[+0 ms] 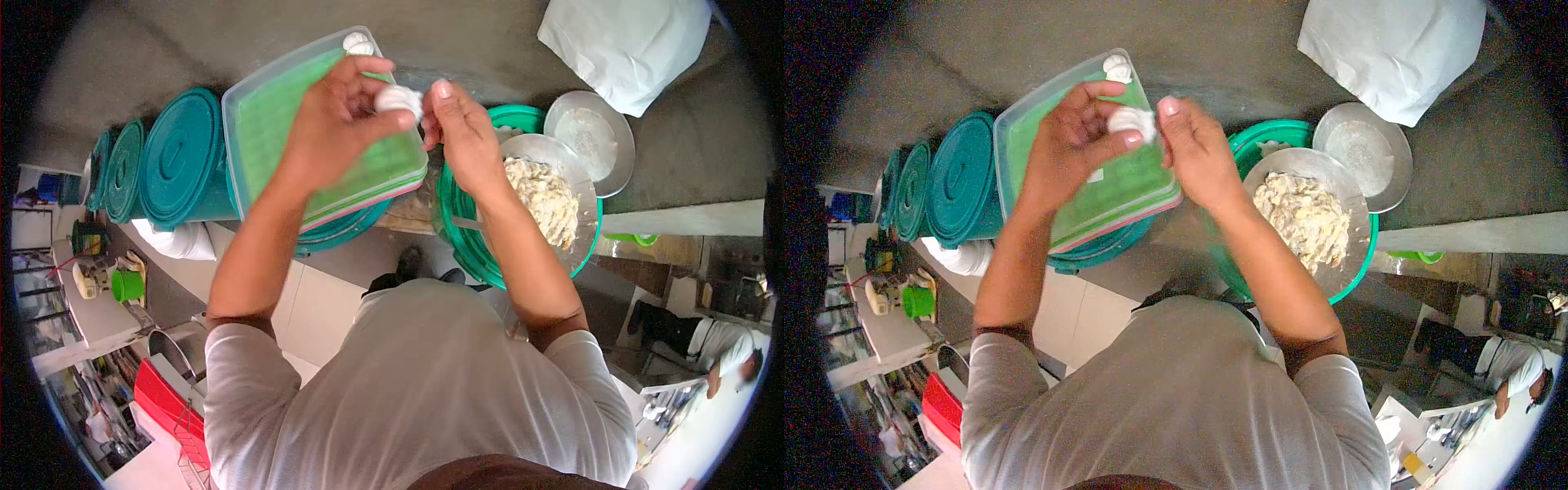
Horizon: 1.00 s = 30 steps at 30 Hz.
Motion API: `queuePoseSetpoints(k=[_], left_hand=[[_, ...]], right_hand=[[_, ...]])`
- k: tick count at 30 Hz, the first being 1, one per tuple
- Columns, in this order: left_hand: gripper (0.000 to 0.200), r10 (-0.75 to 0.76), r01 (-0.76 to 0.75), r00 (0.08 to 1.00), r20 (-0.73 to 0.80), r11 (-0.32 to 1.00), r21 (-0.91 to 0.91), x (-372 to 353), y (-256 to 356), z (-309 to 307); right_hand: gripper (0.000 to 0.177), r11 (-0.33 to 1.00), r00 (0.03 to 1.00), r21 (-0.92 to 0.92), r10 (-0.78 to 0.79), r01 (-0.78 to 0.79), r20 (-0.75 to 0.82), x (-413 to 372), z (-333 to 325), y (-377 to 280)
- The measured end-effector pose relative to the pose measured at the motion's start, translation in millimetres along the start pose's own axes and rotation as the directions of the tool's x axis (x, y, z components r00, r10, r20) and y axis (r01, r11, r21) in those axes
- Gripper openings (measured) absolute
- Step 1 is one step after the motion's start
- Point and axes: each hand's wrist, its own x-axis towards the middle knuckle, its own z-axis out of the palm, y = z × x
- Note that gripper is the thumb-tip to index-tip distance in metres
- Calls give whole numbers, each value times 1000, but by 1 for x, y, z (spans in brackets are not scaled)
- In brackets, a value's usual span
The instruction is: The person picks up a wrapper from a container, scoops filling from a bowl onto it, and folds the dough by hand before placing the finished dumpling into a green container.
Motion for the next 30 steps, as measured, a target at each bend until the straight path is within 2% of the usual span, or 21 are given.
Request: queuePoseSetpoints(k=[1, 3, 4, 5, 6, 8, 12, 14, 18, 20, 21, 24, 26, 30], left_hand=[[37, -10, 11, 1000, -21, 998, 59, 8, -1, -13], [33, -23, 24, 999, -25, 999, 36, 32, -19, -44], [33, -23, 27, 999, -31, 987, 159, 42, -26, -56], [33, -22, 31, 999, -37, 960, 279, 52, -33, -64], [33, -23, 33, 999, -39, 960, 277, 61, -45, -69], [34, 143, -83, 988, -51, 792, 605, 78, -68, -77], [40, 74, -72, 997, 28, 695, 715, 97, -85, -76], [34, 171, -187, 980, 106, 577, 795, 102, -92, -77], [28, 162, -147, 985, 61, 596, 789, 105, -93, -73], [30, 188, -181, 977, 97, 508, 842, 104, -88, -72], [30, 187, -181, 977, 98, 508, 842, 105, -89, -73], [29, 135, -103, 990, 35, 539, 836, 107, -92, -76], [40, 154, -182, 981, 115, 554, 812, 106, -95, -76], [52, 160, -129, 987, 30, 653, 746, 103, -101, -78]], right_hand=[[39, 1000, 1000, -1, 0, 0, 4, 3, -1, 1], [37, 976, 998, -216, 23, -36, -65, 9, -9, 8], [32, 926, 999, -377, 6, -17, -31, 13, -15, 20], [32, 925, 1000, -378, 7, -17, -28, 12, -19, 33], [30, 908, 1000, -418, 3, 4, 17, 10, -20, 40], [28, 860, 997, -511, 47, -7, 66, 8, -17, 45], [27, 824, 997, -565, -6, 51, 82, 4, -11, 46], [27, 806, 997, -588, -35, 72, 74, 3, -10, 44], [26, 821, 998, -570, 2, 30, 56, 0, -9, 48], [25, 854, 999, -521, 27, 0, 44, -2, -9, 54], [25, 854, 999, -521, 28, -1, 43, -2, -10, 54], [24, 849, 998, -529, 28, 4, 52, -2, -9, 54], [23, 834, 998, -550, -14, 46, 62, -1, -10, 55], [23, 853, 999, -521, -11, 36, 51, -3, -9, 54]])
